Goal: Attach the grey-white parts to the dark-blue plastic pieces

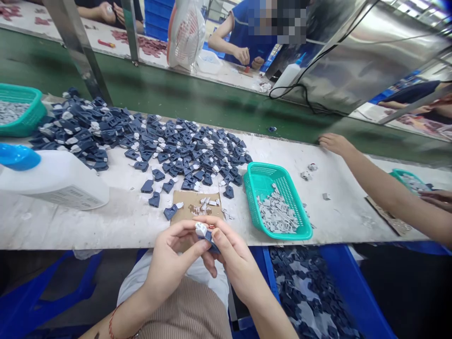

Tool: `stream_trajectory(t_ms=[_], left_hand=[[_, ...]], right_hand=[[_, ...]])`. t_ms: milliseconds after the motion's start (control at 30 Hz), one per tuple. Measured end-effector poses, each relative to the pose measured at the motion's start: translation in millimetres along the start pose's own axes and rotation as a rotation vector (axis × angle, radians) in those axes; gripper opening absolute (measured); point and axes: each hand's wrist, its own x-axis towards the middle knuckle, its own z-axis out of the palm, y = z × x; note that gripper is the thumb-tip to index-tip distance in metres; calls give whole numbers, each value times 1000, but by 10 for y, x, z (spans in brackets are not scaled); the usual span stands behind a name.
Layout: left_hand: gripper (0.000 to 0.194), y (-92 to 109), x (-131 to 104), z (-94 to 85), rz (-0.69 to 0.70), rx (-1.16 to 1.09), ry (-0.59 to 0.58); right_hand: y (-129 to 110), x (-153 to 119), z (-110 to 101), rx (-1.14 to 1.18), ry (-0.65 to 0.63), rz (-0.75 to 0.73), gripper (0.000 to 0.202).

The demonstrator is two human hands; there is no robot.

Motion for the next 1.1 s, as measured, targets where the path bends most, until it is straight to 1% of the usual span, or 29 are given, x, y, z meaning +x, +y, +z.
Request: stream_trajectory(t_ms=[100, 133, 167, 300, 400, 533, 667, 733, 800, 867, 933, 1000, 1033, 1100], left_hand=[[14, -38, 2, -18, 37, 67, 86], [14, -45, 9, -29, 51, 94, 96], [14, -45, 19, -41, 60, 117, 82], [16, 16, 78, -88, 70, 239, -58], [18, 95, 131, -100, 94, 323, -109], [19, 188, 222, -67, 157, 427, -135], [17, 275, 344, -41, 252, 591, -207], [13, 332, 415, -54, 293, 671, -229], [10, 406, 499, -83, 320, 718, -188], [10, 499, 617, -124, 337, 723, -95], [14, 612, 804, -171, 340, 712, 20], [20, 739, 1093, -220, 354, 709, 165], [23, 805, 1280, -244, 378, 716, 259], [25, 939, 1719, -287, 433, 733, 376]], right_hand=[[24, 27, 46, 72, 68, -39, 32], [28, 34, 48, 93, 81, -40, 32], [32, 38, 46, 109, 89, -34, 32], [56, 40, 17, 120, 88, 42, 35], [84, 41, 1, 130, 70, 82, 41], [134, 47, -9, 137, 124, 32, 45], [175, 40, -78, 98, 155, -46, 65], [184, 23, -156, 42, 189, -85, 68], [198, -6, -265, -33, 285, -149, 61], [233, -46, -398, -105, 424, -230, 51], [302, -87, -545, -190, 546, -318, 44], [402, -111, -685, -294, 642, -395, 40], [459, -111, -746, -347, 683, -423, 38], [579, -88, -845, -446, 745, -457, 37]])
